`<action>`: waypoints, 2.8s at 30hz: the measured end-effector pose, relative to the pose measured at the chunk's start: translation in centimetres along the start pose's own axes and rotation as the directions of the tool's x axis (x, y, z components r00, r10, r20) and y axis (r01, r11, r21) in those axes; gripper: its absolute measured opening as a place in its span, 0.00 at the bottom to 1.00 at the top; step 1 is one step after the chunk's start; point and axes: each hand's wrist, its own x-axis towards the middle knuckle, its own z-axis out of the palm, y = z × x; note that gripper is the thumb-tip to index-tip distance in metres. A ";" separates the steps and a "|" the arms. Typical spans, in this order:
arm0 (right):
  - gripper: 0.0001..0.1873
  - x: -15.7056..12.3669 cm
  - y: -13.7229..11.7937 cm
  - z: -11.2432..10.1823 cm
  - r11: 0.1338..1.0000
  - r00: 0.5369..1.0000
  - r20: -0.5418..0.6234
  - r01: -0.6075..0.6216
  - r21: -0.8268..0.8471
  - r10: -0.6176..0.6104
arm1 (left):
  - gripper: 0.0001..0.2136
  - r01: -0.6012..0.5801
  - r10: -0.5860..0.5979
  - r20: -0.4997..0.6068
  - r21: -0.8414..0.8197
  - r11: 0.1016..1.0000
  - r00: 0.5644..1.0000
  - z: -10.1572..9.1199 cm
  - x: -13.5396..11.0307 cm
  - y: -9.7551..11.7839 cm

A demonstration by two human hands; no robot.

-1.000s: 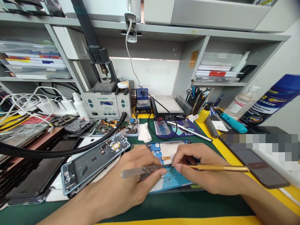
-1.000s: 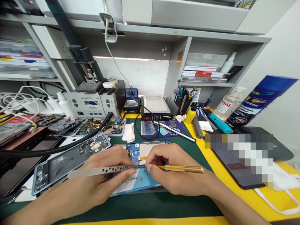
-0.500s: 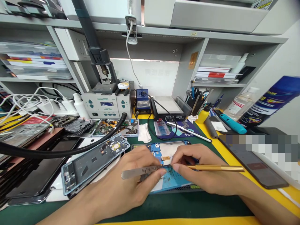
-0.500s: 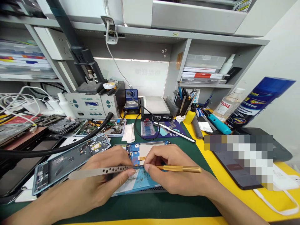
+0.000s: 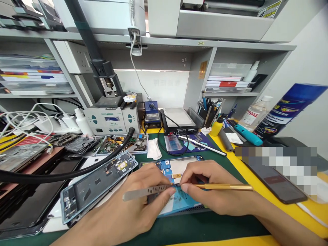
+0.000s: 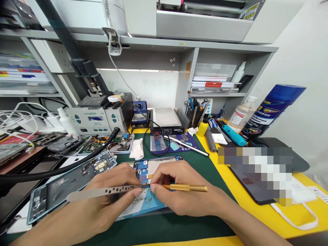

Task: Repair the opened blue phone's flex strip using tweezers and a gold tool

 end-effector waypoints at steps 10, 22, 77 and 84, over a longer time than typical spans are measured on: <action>0.07 0.0 -0.2 0.1 1.000 1.000 -0.015 -0.022 0.000 0.022 | 0.05 0.005 -0.006 0.018 0.005 1.000 1.000 -0.1 -0.1 -0.1; 0.08 -0.1 -0.1 -0.3 0.988 0.990 -0.018 -0.135 0.075 0.137 | 0.06 0.024 -0.024 0.031 -0.017 1.000 0.999 -0.1 -0.2 0.0; 0.07 -0.1 0.2 0.3 0.975 0.981 0.015 -0.192 0.111 0.192 | 0.07 -0.054 0.054 0.000 0.001 0.999 0.999 0.2 -0.2 0.0; 0.07 -0.1 0.1 0.2 0.977 0.982 0.013 -0.188 0.104 0.187 | 0.07 -0.066 0.066 0.005 0.015 0.998 0.998 0.4 -0.2 -0.1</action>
